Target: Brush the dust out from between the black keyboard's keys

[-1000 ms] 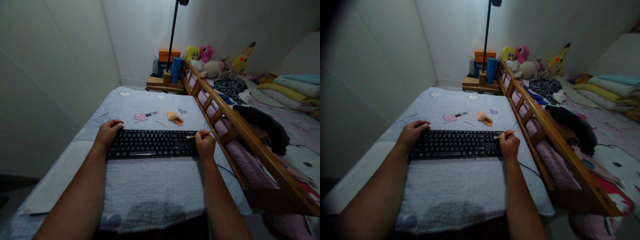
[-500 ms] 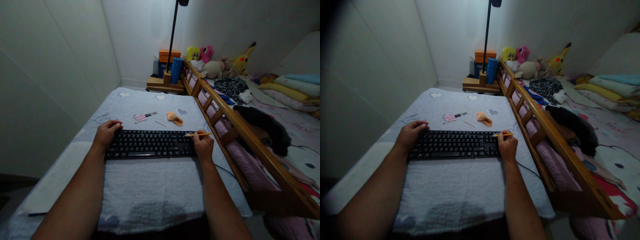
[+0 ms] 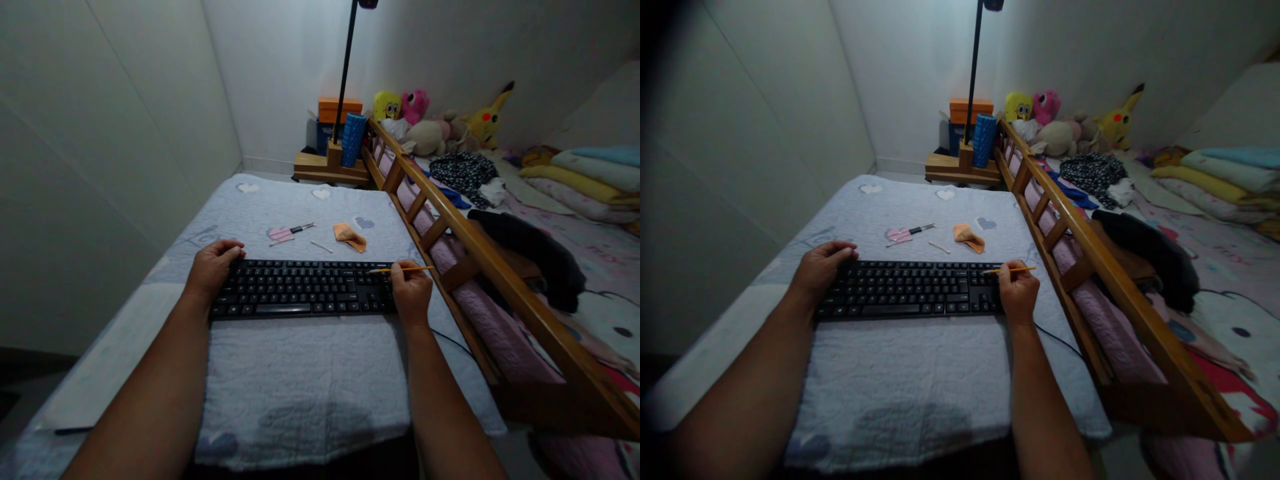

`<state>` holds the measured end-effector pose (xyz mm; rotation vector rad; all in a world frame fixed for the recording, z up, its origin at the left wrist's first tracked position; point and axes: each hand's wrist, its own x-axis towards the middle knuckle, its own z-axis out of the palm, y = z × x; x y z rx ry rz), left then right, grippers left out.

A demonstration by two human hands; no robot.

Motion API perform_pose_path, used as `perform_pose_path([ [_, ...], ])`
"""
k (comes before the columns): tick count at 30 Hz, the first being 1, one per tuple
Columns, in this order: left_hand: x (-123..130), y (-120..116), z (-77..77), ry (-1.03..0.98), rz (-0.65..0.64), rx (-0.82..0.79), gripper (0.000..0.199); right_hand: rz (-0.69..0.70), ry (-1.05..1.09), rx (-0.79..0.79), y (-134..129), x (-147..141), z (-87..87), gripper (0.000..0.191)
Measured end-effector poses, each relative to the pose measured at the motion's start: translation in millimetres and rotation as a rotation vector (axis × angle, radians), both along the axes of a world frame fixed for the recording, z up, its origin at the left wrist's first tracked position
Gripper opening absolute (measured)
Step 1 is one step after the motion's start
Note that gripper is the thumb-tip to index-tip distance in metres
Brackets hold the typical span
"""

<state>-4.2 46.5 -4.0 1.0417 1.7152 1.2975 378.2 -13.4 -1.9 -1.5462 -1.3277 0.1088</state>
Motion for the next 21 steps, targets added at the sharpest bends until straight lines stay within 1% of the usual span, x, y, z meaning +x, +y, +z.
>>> perform_pose_path([
  [4, -2.9, 2.5, -3.7, 0.028, -0.016, 0.004, 0.027, 0.100, 0.034, -0.008, 2.7, -3.6, -4.4, 0.023],
  [6, -4.0, 3.3, -5.1, 0.028, -0.019, 0.004, 0.027, 0.116, 0.013, -0.019, 3.8, -4.1, -6.1, 0.023],
  [15, -4.7, 4.1, -4.7, 0.027, -0.029, 0.002, 0.028, -0.011, -0.105, -0.054, 1.5, -2.8, -0.9, 0.024],
  [18, -4.9, 3.6, -4.7, 0.028, -0.035, -0.004, 0.029, -0.016, -0.145, -0.042, -1.1, -1.8, 1.0, 0.024],
  [21, -5.7, 3.6, -5.8, 0.035, -0.051, -0.002, 0.031, 0.008, -0.114, -0.004, -2.9, -2.4, 2.3, 0.022],
])
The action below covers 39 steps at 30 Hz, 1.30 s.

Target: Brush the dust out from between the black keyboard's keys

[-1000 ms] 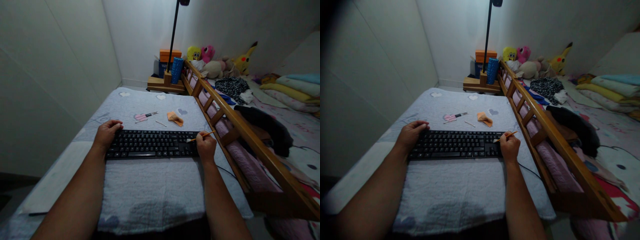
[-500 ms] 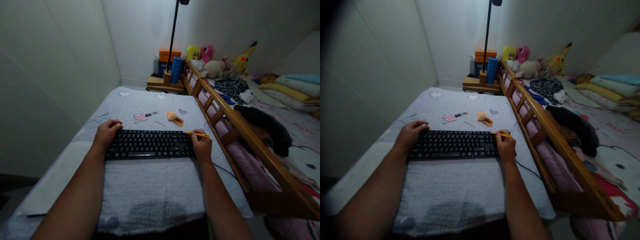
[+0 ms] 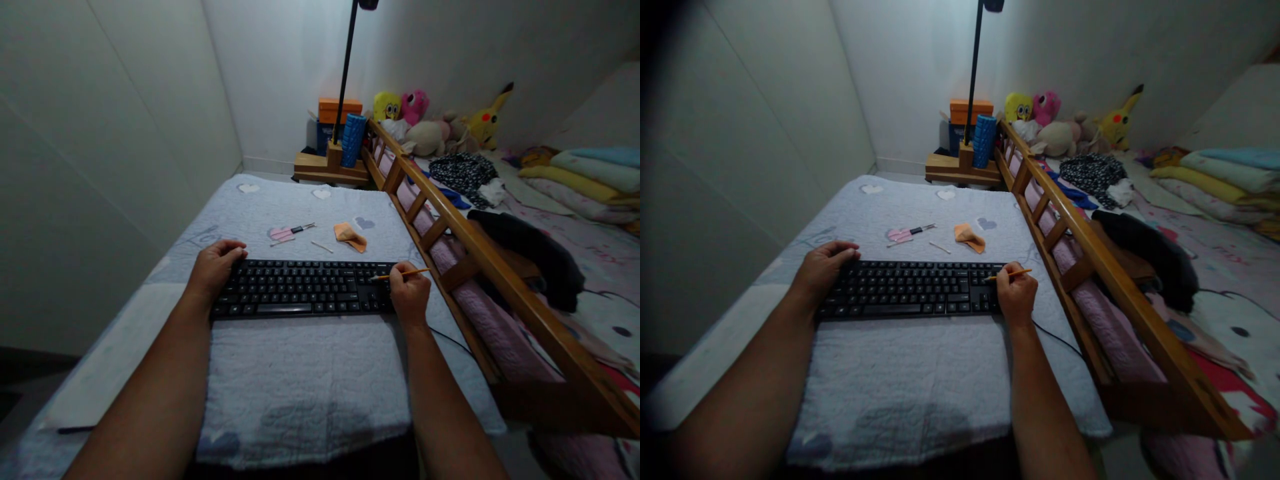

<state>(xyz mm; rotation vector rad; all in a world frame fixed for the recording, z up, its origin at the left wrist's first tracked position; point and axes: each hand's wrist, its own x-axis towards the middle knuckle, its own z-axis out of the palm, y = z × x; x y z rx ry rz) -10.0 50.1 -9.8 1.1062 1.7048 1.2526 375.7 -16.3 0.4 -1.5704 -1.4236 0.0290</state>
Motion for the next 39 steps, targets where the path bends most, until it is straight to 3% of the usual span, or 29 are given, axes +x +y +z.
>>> perform_pose_path([
  [9, -1, 1, -0.3, 0.048, -0.019, 0.005, 0.036, 0.192, 0.115, -0.051, 5, -4, -9.7, 0.023],
  [19, 1, 0, 3.1, 0.068, -0.007, -0.004, 0.034, 0.115, -0.006, -0.077, -2, -3, 3.1, 0.023],
  [25, 2, 0, 3.4, 0.059, -0.010, -0.007, 0.032, 0.126, 0.072, -0.029, -2, -5, 2.0, 0.024],
  [31, 1, 0, 1.0, 0.053, -0.010, -0.001, 0.033, 0.187, 0.044, -0.081, 4, -6, -4.7, 0.023],
  [39, 0, 0, 1.7, 0.090, -0.007, 0.000, 0.033, 0.113, 0.043, -0.091, -1, -2, 1.7, 0.024],
])
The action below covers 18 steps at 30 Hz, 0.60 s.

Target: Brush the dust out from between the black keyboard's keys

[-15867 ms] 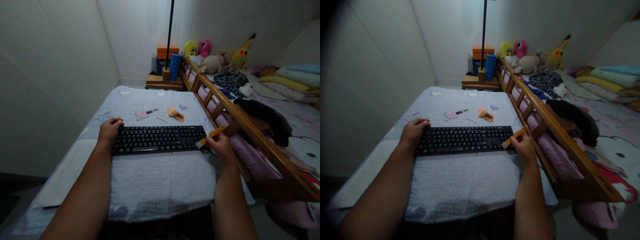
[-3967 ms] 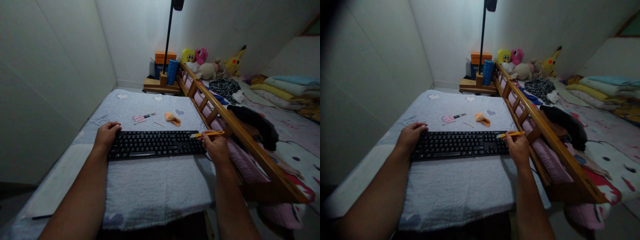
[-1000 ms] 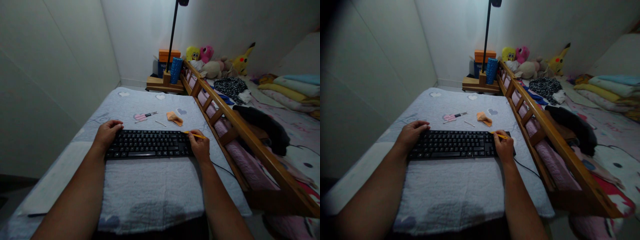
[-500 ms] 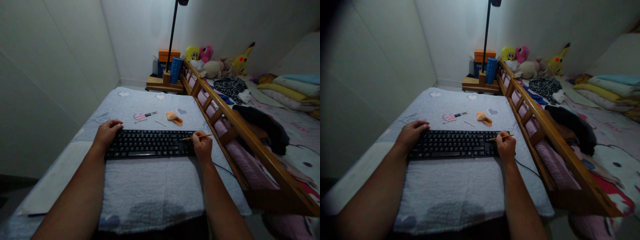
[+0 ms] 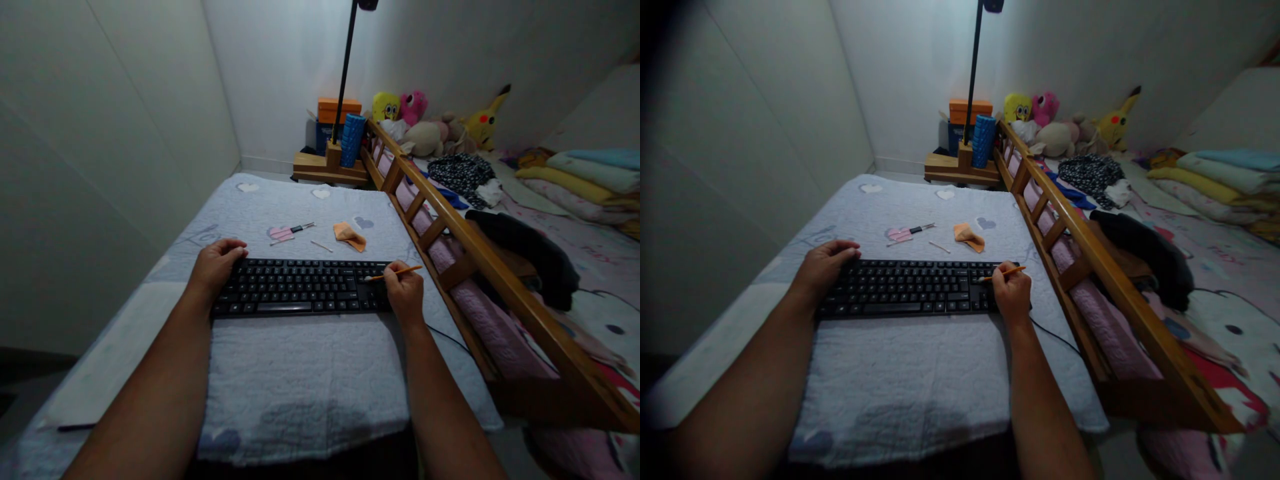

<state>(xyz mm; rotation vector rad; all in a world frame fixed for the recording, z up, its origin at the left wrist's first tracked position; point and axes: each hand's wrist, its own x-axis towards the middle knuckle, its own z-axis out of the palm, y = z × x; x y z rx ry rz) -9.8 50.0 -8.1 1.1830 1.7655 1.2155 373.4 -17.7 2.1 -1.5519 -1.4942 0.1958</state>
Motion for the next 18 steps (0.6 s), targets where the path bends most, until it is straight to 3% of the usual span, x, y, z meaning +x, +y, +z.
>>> perform_pose_path([
  [6, 2, -1, 4.3, 0.013, 0.004, -0.010, 0.033, 0.053, 0.122, 0.034, 0, -5, -0.4, 0.024],
  [12, 3, -2, 4.0, 0.013, 0.002, -0.004, 0.032, 0.149, 0.094, -0.004, 4, -10, -7.3, 0.022],
  [18, -1, 0, -1.5, 0.001, -0.015, 0.014, 0.035, 0.143, 0.024, -0.046, 3, -3, -6.9, 0.022],
])
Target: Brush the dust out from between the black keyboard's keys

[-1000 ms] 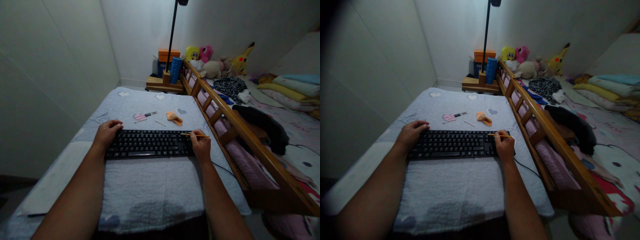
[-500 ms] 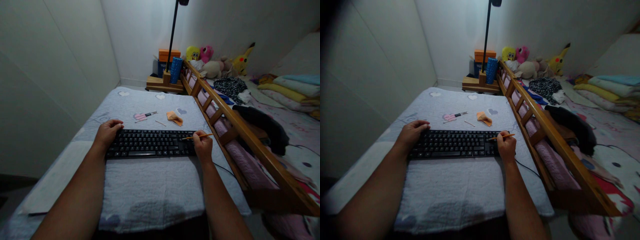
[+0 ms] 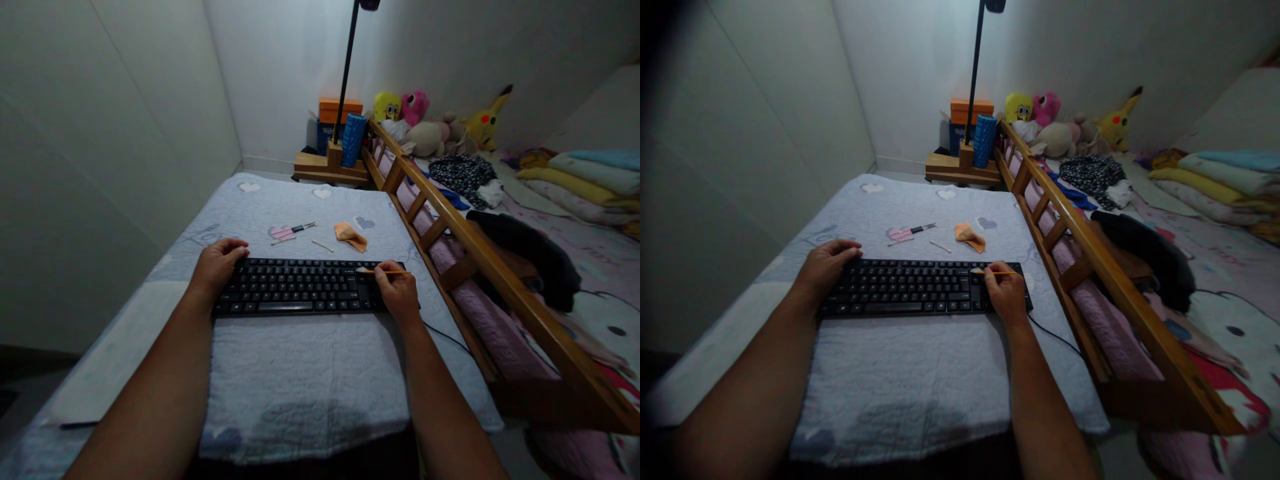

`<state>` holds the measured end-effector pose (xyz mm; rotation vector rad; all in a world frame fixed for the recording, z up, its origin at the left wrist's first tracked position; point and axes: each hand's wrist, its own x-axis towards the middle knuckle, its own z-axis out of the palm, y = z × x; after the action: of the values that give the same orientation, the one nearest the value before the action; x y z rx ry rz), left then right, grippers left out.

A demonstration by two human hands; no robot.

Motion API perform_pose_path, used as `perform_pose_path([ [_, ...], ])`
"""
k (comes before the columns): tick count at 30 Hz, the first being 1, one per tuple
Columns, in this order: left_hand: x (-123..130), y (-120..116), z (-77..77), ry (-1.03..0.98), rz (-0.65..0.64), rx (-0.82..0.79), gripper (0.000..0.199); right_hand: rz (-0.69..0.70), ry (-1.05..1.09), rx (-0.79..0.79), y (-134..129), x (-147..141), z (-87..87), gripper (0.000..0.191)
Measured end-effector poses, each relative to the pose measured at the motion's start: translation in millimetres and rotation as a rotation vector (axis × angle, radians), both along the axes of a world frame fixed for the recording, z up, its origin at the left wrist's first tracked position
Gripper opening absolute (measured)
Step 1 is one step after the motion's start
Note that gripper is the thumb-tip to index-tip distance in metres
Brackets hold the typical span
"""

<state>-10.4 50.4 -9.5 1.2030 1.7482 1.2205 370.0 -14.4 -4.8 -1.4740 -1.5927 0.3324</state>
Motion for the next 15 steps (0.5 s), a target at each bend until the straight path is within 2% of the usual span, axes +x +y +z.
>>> perform_pose_path([
  [9, -0.7, 1.0, -1.2, -0.004, -0.002, -0.003, 0.035, -0.023, 0.113, 0.029, -1.5, -1.6, 4.2, 0.022],
  [15, -3.5, 2.2, -5.3, 0.040, -0.008, 0.001, 0.034, 0.000, 0.013, -0.007, 0.6, -2.7, 3.3, 0.023],
])
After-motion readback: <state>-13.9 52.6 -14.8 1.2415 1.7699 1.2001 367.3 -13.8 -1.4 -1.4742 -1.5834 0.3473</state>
